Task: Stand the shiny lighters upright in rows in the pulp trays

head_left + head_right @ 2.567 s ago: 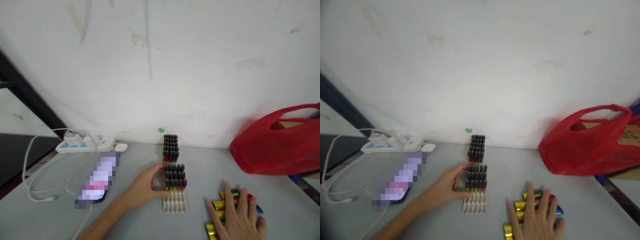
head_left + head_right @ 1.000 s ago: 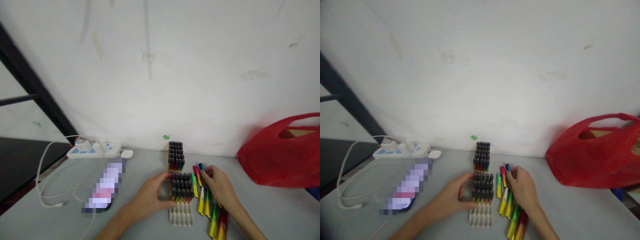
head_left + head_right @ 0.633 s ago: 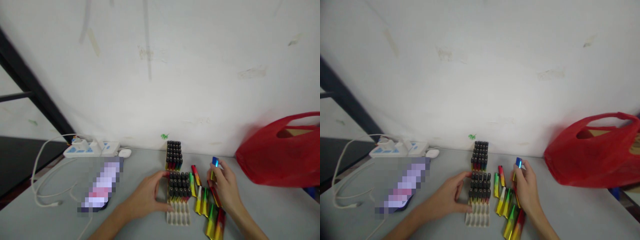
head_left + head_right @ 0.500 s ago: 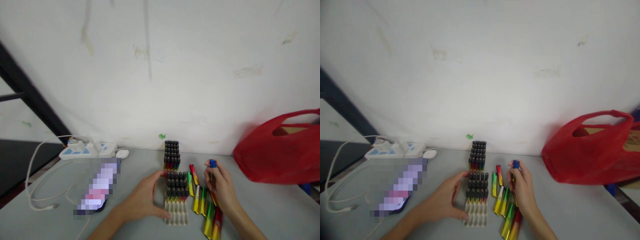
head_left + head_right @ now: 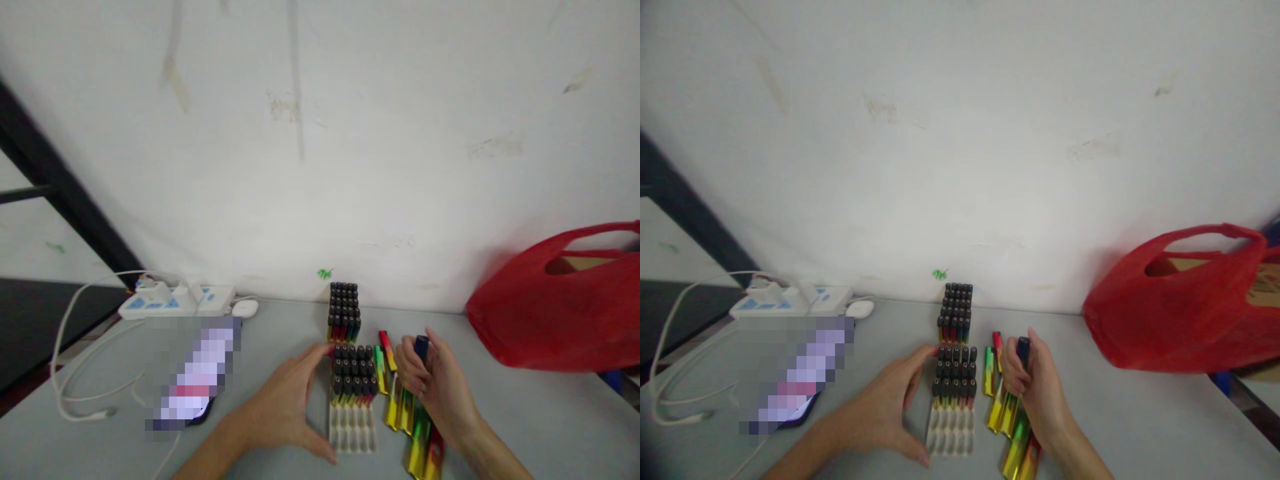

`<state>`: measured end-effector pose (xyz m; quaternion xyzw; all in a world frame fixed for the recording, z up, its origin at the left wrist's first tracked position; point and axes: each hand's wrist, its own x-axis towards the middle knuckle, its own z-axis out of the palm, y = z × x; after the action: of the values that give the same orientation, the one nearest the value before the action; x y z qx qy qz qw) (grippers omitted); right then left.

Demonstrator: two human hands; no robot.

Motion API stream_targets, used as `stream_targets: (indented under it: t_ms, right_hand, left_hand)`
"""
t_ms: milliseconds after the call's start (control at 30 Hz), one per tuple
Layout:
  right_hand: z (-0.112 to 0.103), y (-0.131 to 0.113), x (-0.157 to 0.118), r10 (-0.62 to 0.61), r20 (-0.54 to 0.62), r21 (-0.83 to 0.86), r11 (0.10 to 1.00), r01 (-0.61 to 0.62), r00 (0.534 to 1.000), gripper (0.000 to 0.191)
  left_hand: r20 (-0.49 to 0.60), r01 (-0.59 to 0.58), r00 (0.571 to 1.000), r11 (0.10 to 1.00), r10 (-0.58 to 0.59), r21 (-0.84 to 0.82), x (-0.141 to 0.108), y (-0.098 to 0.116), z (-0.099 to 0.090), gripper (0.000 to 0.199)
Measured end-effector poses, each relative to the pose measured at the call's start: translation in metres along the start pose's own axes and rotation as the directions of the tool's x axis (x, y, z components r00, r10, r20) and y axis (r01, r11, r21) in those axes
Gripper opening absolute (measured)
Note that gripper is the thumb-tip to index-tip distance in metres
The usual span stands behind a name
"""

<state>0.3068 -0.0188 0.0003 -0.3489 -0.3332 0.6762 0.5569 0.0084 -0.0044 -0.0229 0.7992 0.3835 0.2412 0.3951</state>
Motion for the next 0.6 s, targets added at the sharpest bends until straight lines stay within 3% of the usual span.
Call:
stream_targets:
  t_ms: [200,333,600]
  right_hand:
    - [0.004,0.015,-0.002,0.133,0.072,-0.002,0.991,-0.133,0.988,0.072]
    - [0.016,0.021,-0.009,0.18,0.031,-0.015,0.984,-0.18,0.983,0.073]
    - [0.028,0.02,-0.011,0.229,0.044,-0.012,0.973,-0.229,0.972,0.078]
  left_hand:
    - [0.031,-0.007,0.999,1.0,0.006,0.022,0.002,0.001,-0.001,0.142]
    - [0.02,-0.01,1.0,1.0,0.01,0.004,0.003,0.003,-0.001,0.135]
    - [-0.019,0.048,0.999,0.999,-0.047,0.017,0.001,-0.003,0.004,0.144]
